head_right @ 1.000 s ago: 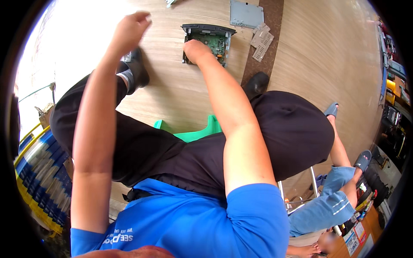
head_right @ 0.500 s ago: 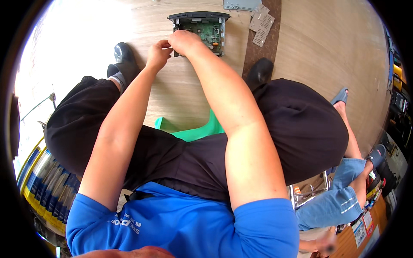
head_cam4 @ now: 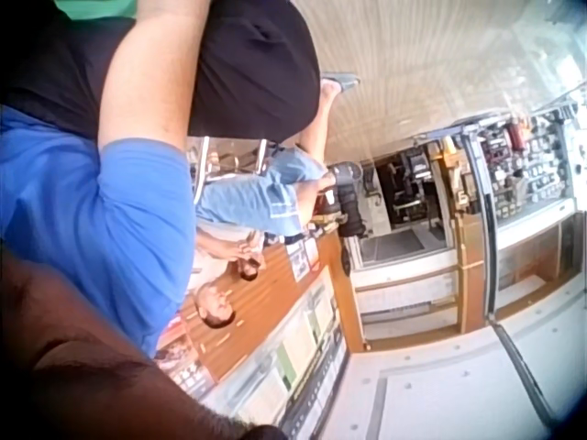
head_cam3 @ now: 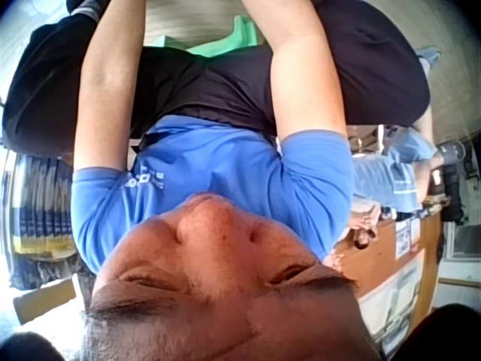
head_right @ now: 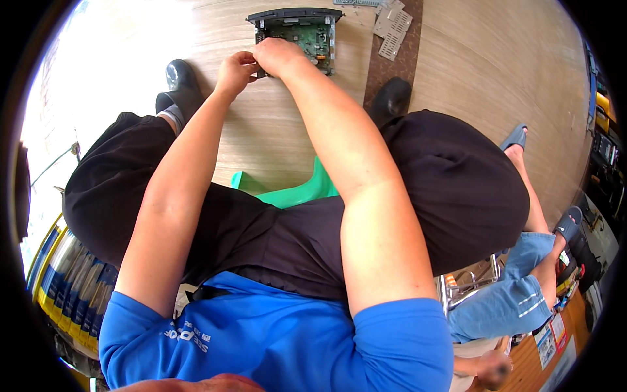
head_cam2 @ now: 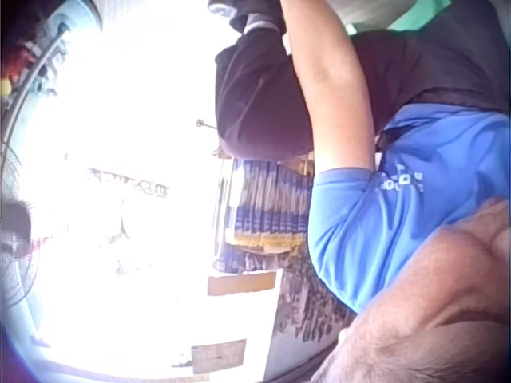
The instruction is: The person works on a circuit board within a small black electronic housing, using a screwdriver to tighten components and manipulating wires by hand.
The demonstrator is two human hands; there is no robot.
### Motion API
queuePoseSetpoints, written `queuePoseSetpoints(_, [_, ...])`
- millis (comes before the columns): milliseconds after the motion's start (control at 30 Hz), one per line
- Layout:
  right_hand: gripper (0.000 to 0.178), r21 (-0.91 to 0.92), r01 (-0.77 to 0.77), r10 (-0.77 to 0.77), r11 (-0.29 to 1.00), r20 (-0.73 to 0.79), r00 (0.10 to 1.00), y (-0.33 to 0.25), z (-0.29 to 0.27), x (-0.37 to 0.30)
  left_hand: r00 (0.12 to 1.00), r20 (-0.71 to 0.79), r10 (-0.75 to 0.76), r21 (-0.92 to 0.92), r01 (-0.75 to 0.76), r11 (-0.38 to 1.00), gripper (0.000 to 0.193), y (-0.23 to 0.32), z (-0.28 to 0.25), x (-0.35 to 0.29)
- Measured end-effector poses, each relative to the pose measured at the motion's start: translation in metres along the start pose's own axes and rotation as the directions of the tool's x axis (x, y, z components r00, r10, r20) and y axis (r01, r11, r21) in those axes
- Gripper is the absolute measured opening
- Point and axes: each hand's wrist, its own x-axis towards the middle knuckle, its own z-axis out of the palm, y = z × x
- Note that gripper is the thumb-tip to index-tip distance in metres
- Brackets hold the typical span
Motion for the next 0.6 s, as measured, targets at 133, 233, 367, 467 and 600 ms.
queuePoseSetpoints(133, [0.021, -0.031, 0.019, -0.019, 0.999, -0.005, 1.000, -0.002, -0.001, -0.002, 1.000, 0.004, -0.005, -0.004, 0.006, 1.000, 0.017, 0.002, 0.002, -0.001])
queuePoseSetpoints(233, [0.022, 0.002, -0.015, 0.015, 1.000, -0.004, 1.000, -0.003, -0.001, -0.003, 1.000, -0.018, -0.012, -0.011, 0.012, 1.000, 0.015, 0.004, 0.004, -0.002])
queuePoseSetpoints(367, [0.022, -0.029, 0.004, -0.004, 1.000, -0.001, 1.000, -0.001, 0.002, 0.000, 1.000, -0.015, -0.022, -0.013, 0.022, 1.000, 0.014, 0.003, 0.003, -0.002])
queuePoseSetpoints(467, [0.023, -0.015, -0.008, 0.008, 1.000, -0.002, 1.000, 0.001, 0.005, 0.003, 0.999, -0.019, -0.037, -0.026, 0.037, 0.999, 0.014, 0.003, 0.003, -0.002])
queuePoseSetpoints(600, [0.023, -0.003, -0.026, 0.026, 1.000, -0.003, 1.000, 0.003, 0.009, 0.005, 0.999, -0.016, -0.047, -0.032, 0.046, 0.998, 0.015, 0.003, 0.003, -0.002])
